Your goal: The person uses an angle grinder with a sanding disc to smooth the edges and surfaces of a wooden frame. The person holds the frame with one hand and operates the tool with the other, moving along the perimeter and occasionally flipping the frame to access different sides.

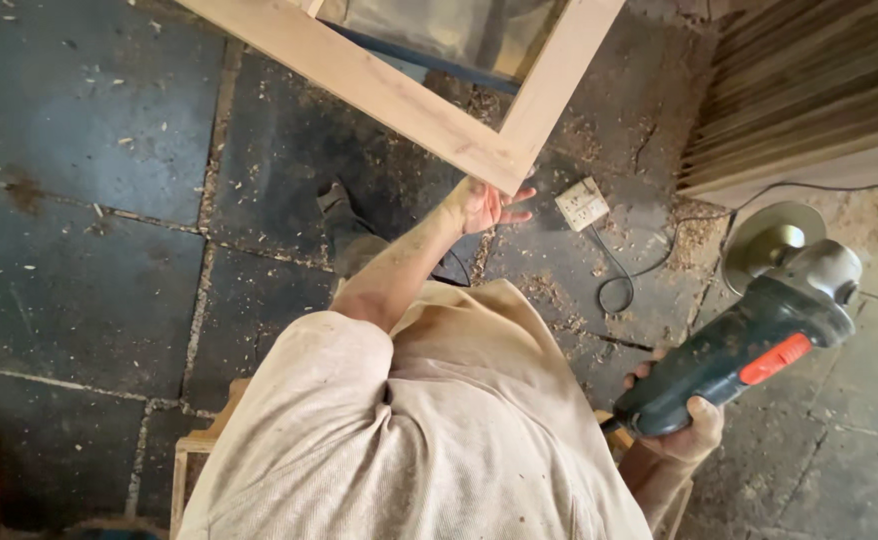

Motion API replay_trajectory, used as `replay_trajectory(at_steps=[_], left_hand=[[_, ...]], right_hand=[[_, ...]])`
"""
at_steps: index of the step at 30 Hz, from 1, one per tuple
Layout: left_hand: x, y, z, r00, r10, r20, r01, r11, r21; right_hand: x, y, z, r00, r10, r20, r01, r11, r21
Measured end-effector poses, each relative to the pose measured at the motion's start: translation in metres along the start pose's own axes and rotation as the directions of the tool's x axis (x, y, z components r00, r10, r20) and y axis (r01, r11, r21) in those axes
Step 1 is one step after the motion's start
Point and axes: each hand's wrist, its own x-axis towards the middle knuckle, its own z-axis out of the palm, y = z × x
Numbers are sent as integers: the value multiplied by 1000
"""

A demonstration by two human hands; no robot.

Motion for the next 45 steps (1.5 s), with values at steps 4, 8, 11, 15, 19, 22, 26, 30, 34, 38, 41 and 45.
replay_trajectory(at_steps=[4,8,11,15,19,22,26,30,34,38,41,45], left_hand=[[25,14,13,688,-279,-670,521,833,188],[-19,33,64,637,-336,-693,769,229,596],[-46,68,116,762,-393,-515,623,223,750],[-32,128,182,900,-328,-288,406,390,826],[10,180,214,958,-234,-165,266,516,814],[38,203,216,932,-212,-293,362,548,754],[81,218,204,971,-83,-222,228,583,780],[147,227,186,958,-153,-241,283,625,727],[186,235,170,947,-202,-251,322,637,700],[190,256,162,974,-74,-215,219,560,799],[179,285,162,973,-71,-222,224,539,812],[152,333,155,949,-18,-314,282,493,823]], right_hand=[[27,9,31,998,7,56,0,992,-125],[67,42,79,999,27,43,-22,992,-121],[105,73,122,999,48,-8,-48,989,-137],[161,124,193,997,78,-1,-78,995,-68],[219,160,260,999,4,-42,-4,1000,-12],[255,168,290,996,-45,-75,40,997,-62],[304,157,300,995,-72,-67,64,992,-113],[355,144,287,990,-70,-121,60,994,-90],[390,139,272,996,-54,-74,51,998,-34],[402,148,284,988,3,-155,-9,999,-41],[410,163,311,981,37,-191,-34,999,18],[419,197,353,961,108,-255,-97,994,58]])
